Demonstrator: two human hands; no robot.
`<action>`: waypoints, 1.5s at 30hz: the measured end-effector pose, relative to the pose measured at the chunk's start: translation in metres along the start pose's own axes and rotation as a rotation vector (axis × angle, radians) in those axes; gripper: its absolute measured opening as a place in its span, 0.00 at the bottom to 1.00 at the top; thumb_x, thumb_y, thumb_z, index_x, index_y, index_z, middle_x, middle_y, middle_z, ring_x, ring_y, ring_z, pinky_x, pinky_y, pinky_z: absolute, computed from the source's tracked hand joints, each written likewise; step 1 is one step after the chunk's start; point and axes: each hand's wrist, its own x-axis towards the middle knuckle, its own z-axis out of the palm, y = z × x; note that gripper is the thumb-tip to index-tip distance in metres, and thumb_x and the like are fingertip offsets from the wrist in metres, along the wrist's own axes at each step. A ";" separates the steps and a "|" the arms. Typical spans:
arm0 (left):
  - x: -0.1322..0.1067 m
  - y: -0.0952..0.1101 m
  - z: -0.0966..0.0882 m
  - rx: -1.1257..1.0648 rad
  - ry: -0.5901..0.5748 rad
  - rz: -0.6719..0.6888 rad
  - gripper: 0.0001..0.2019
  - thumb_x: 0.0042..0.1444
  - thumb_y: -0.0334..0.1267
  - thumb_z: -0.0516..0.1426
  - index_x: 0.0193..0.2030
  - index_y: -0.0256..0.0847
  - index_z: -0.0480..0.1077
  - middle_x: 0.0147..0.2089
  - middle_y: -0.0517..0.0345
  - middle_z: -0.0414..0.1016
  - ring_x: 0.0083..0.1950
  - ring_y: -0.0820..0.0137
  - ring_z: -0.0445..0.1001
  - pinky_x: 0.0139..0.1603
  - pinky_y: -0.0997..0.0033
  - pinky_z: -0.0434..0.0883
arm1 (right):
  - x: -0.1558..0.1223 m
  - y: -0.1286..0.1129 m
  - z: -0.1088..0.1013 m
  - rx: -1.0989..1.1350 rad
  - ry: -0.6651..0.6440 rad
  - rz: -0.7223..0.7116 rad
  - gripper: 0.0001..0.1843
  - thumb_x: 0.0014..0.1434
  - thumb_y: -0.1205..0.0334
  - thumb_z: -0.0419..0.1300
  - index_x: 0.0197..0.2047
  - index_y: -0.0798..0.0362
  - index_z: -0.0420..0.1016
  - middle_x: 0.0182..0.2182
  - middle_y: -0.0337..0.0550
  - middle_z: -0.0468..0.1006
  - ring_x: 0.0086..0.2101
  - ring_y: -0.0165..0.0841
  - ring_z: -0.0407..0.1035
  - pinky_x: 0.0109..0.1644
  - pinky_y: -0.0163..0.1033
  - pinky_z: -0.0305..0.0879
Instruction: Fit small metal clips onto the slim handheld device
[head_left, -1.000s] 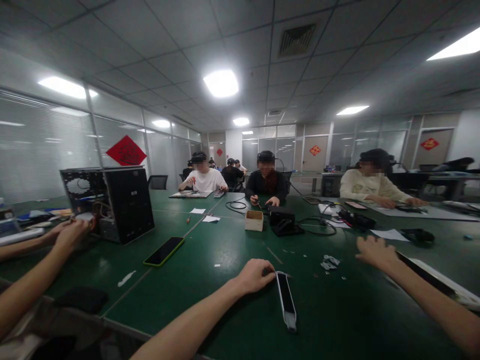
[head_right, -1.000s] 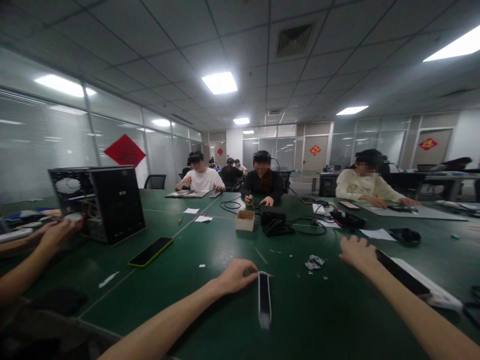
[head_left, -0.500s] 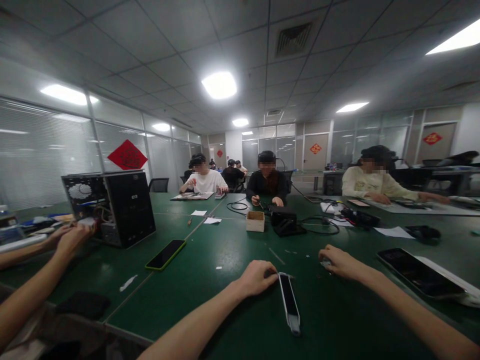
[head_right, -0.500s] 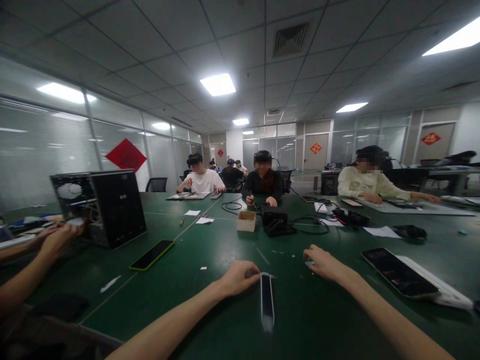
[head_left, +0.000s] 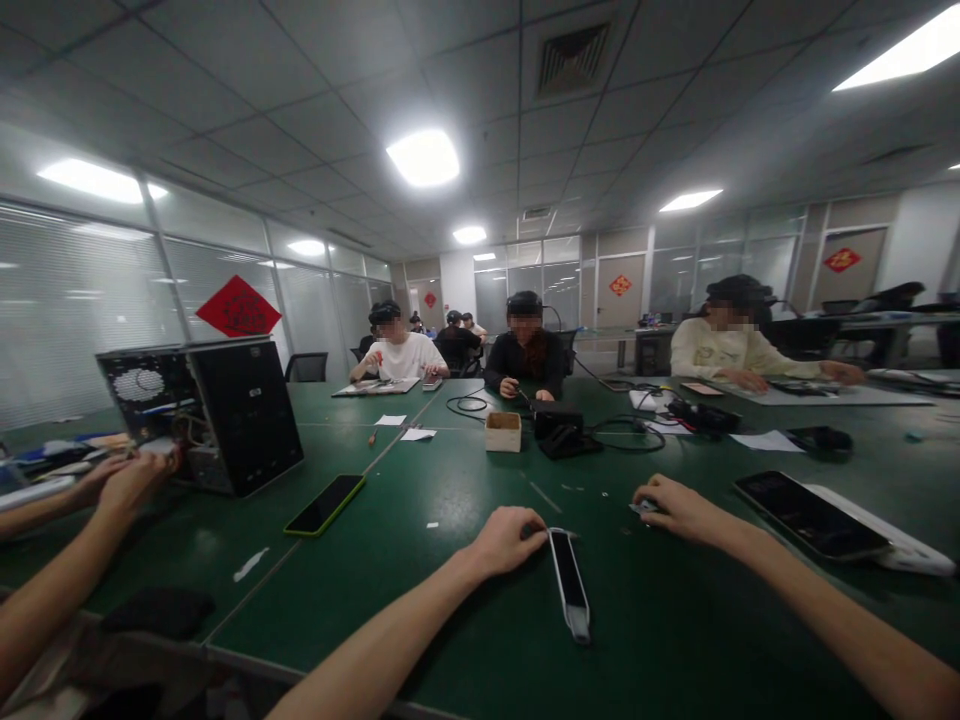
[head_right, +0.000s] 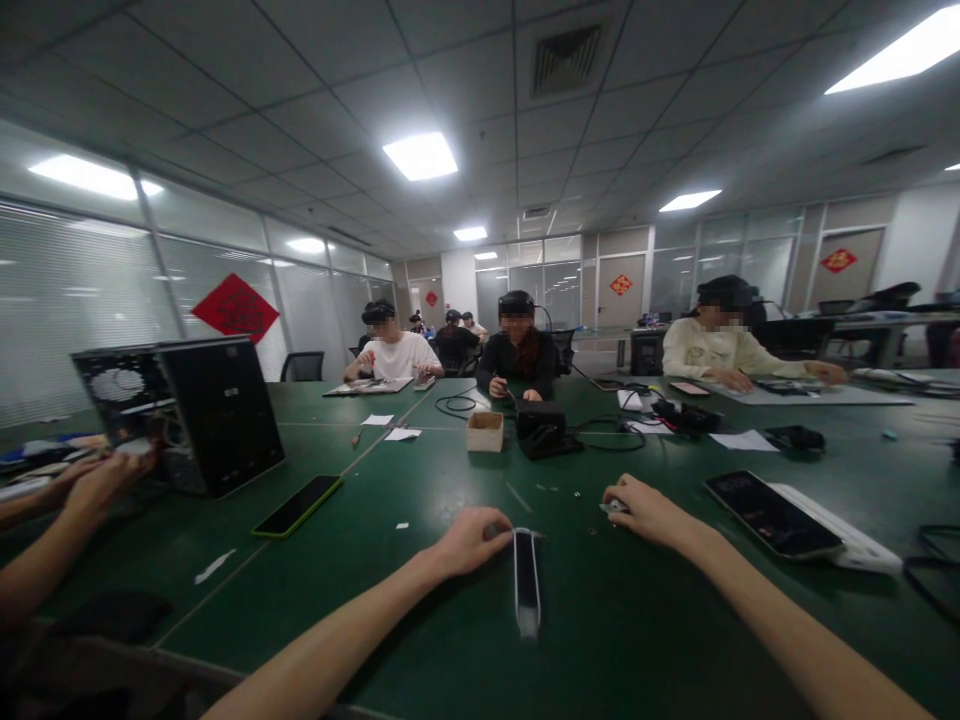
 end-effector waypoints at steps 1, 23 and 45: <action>0.000 0.000 0.000 -0.006 0.001 -0.004 0.13 0.61 0.43 0.51 0.44 0.40 0.71 0.42 0.58 0.74 0.38 0.72 0.71 0.37 0.76 0.66 | -0.002 -0.001 -0.001 -0.002 -0.019 0.007 0.17 0.54 0.54 0.54 0.45 0.49 0.74 0.45 0.48 0.71 0.42 0.39 0.68 0.46 0.40 0.65; -0.003 0.006 -0.006 -0.004 -0.001 -0.020 0.13 0.60 0.43 0.51 0.45 0.40 0.72 0.42 0.57 0.74 0.38 0.72 0.71 0.38 0.75 0.67 | -0.006 -0.014 0.001 -0.017 -0.051 -0.039 0.10 0.53 0.66 0.53 0.36 0.55 0.74 0.36 0.48 0.75 0.36 0.37 0.71 0.38 0.36 0.64; 0.007 -0.007 0.003 -0.026 0.047 0.029 0.13 0.58 0.44 0.52 0.42 0.40 0.72 0.39 0.57 0.75 0.35 0.70 0.72 0.37 0.73 0.67 | -0.005 0.008 -0.006 0.019 -0.037 -0.039 0.08 0.55 0.61 0.58 0.36 0.54 0.75 0.36 0.45 0.77 0.37 0.36 0.71 0.40 0.35 0.63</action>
